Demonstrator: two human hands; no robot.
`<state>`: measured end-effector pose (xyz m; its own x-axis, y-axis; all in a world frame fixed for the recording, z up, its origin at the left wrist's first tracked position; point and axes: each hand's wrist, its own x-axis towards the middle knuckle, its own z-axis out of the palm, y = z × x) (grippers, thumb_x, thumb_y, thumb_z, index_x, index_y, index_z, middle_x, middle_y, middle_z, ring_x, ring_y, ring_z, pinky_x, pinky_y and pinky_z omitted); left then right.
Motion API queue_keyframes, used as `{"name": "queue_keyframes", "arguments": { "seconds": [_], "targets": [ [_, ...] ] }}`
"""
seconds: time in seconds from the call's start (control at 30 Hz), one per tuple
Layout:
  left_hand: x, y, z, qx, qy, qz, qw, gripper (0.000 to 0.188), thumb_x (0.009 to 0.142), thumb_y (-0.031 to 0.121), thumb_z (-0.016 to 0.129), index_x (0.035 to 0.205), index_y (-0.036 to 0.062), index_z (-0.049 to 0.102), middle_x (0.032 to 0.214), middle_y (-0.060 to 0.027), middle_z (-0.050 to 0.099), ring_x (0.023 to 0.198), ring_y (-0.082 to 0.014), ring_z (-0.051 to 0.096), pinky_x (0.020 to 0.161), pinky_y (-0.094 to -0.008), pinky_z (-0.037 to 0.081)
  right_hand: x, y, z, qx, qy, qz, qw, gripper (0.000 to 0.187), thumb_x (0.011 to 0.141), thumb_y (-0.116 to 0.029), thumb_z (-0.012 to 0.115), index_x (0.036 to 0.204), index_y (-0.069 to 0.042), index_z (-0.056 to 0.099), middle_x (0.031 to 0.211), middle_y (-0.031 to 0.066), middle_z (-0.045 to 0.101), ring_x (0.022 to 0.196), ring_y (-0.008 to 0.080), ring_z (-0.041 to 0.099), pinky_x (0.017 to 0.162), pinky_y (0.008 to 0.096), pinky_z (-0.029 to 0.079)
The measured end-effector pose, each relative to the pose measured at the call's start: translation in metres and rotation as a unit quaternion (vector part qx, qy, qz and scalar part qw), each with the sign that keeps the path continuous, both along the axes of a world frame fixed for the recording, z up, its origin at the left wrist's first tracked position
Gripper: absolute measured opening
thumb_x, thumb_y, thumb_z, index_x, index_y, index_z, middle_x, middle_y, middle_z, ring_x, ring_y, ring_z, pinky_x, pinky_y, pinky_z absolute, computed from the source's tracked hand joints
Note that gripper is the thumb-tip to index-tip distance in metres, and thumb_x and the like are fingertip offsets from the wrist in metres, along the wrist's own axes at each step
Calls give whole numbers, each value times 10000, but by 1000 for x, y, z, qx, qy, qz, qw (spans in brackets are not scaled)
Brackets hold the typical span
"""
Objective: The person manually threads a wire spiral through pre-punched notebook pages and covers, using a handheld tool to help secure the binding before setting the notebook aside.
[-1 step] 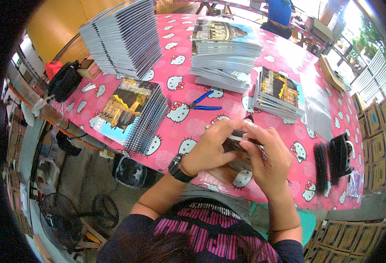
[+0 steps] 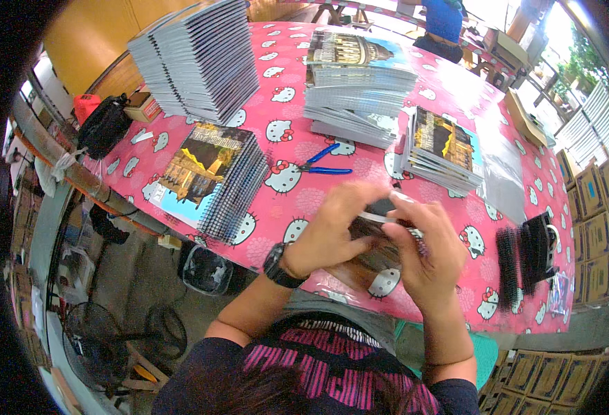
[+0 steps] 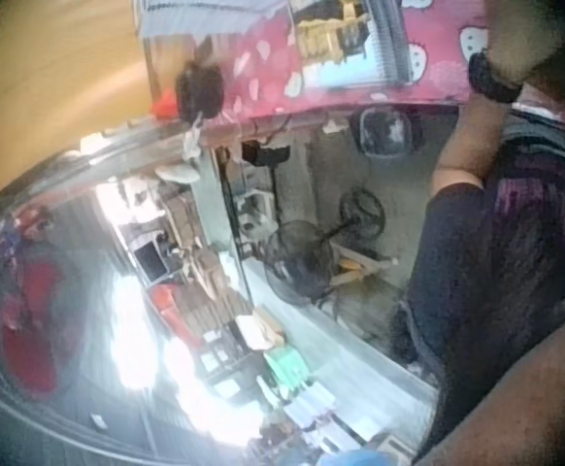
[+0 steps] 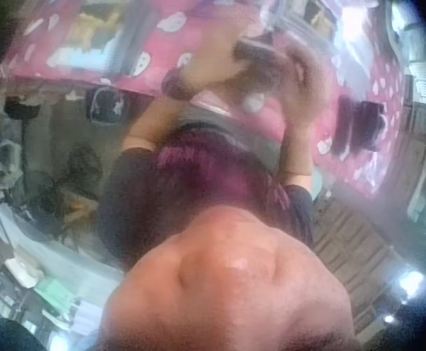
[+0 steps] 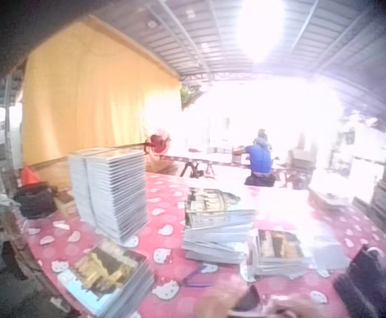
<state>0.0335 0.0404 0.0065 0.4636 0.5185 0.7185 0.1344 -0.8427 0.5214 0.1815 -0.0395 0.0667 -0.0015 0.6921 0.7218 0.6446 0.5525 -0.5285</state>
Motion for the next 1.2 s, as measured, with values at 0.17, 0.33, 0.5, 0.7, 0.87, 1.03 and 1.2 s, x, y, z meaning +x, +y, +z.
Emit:
{"name": "queue_keyframes", "arguments": {
  "seconds": [0.17, 0.33, 0.5, 0.7, 0.87, 1.03, 1.2],
  "targets": [
    [-47, -27, 13, -59, -158, 177, 970, 786, 674, 175, 791, 1324, -1, 386, 1311, -191, 410, 1235, -353, 385, 1031, -442, 301, -19, 2, 30, 166, -50, 28, 984, 286, 806, -4, 677, 1072, -25, 573, 837, 111, 639, 759, 220, 589, 678, 305, 470],
    [-75, -29, 1, -81, -327, 274, 901, 856, 679, 235, 809, 1342, -41, 343, 1377, -188, 340, 1272, -304, 352, 1050, -426, 283, -34, 16, 38, 180, 115, 142, 967, 326, 835, -136, 696, 1114, -58, 545, 903, 112, 629, 775, 205, 582, 689, 298, 470],
    [-80, -31, -2, -32, -247, 328, 911, 674, 743, 130, 757, 1300, -21, 407, 1282, -146, 461, 1191, -250, 449, 967, -329, 375, -49, 29, 54, 193, 281, 152, 928, 327, 885, -223, 658, 1112, -63, 485, 942, 125, 618, 784, 194, 593, 721, 317, 490],
    [-106, -65, 34, -406, -427, -96, 802, 659, 868, 433, 583, 1310, -22, 405, 1298, -147, 495, 1167, -247, 510, 928, -340, 437, -79, 30, 46, 285, 4, 255, 924, 299, 794, -173, 617, 1051, -24, 584, 912, 101, 568, 773, 203, 543, 663, 332, 457],
    [-149, -56, 50, -415, -364, 17, 834, 538, 901, 196, 608, 1328, -34, 377, 1247, -137, 538, 1126, -235, 551, 970, -367, 433, -129, 45, -7, 270, -151, 383, 870, 337, 697, -165, 599, 1008, -36, 605, 927, 62, 569, 815, 184, 541, 699, 312, 448],
    [-214, -30, 70, -226, -354, 206, 884, 512, 796, -65, 584, 1288, 0, 454, 1173, -82, 590, 1037, -176, 580, 927, -322, 447, -119, 40, -4, 166, -77, 361, 914, 404, 724, -144, 714, 1106, -55, 617, 1092, 104, 638, 910, 265, 609, 804, 382, 470],
    [-315, -13, 142, 6, -35, 542, 840, 322, 779, 38, 425, 1007, 28, 651, 829, -37, 614, 817, -121, 560, 743, -275, 427, -41, 37, -20, -24, -10, 284, 959, 333, 763, -57, 683, 1089, -32, 622, 958, 86, 664, 839, 236, 618, 744, 348, 479]
  ]
}}
